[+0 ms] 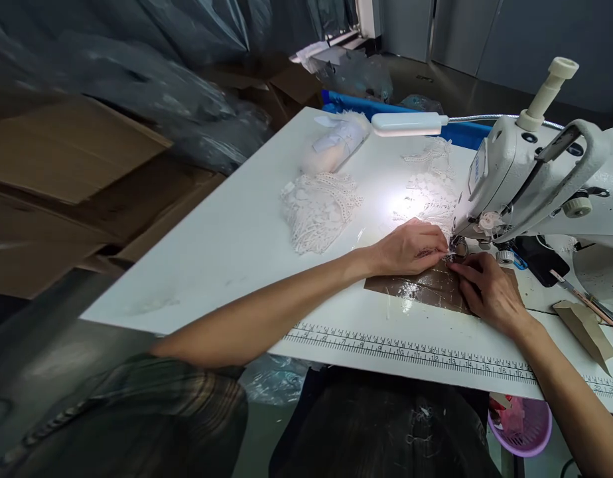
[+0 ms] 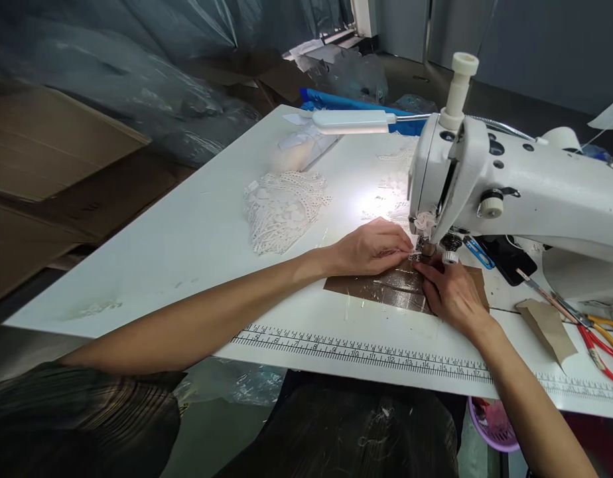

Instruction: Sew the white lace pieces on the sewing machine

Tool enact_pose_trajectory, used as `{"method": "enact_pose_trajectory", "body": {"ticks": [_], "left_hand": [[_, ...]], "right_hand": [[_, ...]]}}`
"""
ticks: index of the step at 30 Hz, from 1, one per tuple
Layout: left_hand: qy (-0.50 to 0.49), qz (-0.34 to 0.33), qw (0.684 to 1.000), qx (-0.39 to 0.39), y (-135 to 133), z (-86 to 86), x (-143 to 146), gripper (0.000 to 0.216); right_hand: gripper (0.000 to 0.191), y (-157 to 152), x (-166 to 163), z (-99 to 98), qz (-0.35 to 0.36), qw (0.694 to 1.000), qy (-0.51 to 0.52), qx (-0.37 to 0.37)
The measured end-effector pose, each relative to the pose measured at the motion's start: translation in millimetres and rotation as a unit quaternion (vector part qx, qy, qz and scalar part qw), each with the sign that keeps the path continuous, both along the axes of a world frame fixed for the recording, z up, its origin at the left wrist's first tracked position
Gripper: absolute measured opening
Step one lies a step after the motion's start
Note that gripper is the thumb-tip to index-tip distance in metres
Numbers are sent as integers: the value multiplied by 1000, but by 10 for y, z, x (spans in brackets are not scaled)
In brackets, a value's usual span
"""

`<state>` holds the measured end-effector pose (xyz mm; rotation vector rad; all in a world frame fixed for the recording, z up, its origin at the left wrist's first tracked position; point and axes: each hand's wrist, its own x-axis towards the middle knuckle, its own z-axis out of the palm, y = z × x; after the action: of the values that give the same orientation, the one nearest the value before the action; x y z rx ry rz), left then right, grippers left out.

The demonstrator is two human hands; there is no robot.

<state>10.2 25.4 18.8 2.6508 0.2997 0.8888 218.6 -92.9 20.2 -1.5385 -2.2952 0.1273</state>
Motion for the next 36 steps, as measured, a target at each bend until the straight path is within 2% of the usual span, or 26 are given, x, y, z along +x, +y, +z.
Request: {"method": "enact_pose_trajectory", "body": {"ticks": [6,9,13,16,19,23,27,32,36], "left_hand": [[88,17,989,121,-55,-38,12,30],[113,18,984,136,-53,-28,3,31],[106,14,984,144,-50,-28,-7,31],[98,18,985,142,-61,-38,-7,32],[102,25,984,141,-69,-49,-3,33],[94,24,983,156,-65,-58,-1,33],[108,27,981,162,-59,-53,4,31],[124,28,979,160,-62,-42,16,33],[121,18,980,155,-79,-28,4,30]], "right_hand": [[38,-22,-26,33,4,999,41,4],[36,7,19,184,-21,995,78,-61],[36,99,62,322,-96,982,92,-131],[37,146,43,252,-156,970,139,-121],[38,130,14,133,-178,965,171,-93],[37,73,-1,38,-159,970,164,-78],[37,49,-6,-14,-122,984,129,-23],[39,29,-20,-2,-35,999,8,17],[39,20,-47,45,-18,997,-70,30]]}}
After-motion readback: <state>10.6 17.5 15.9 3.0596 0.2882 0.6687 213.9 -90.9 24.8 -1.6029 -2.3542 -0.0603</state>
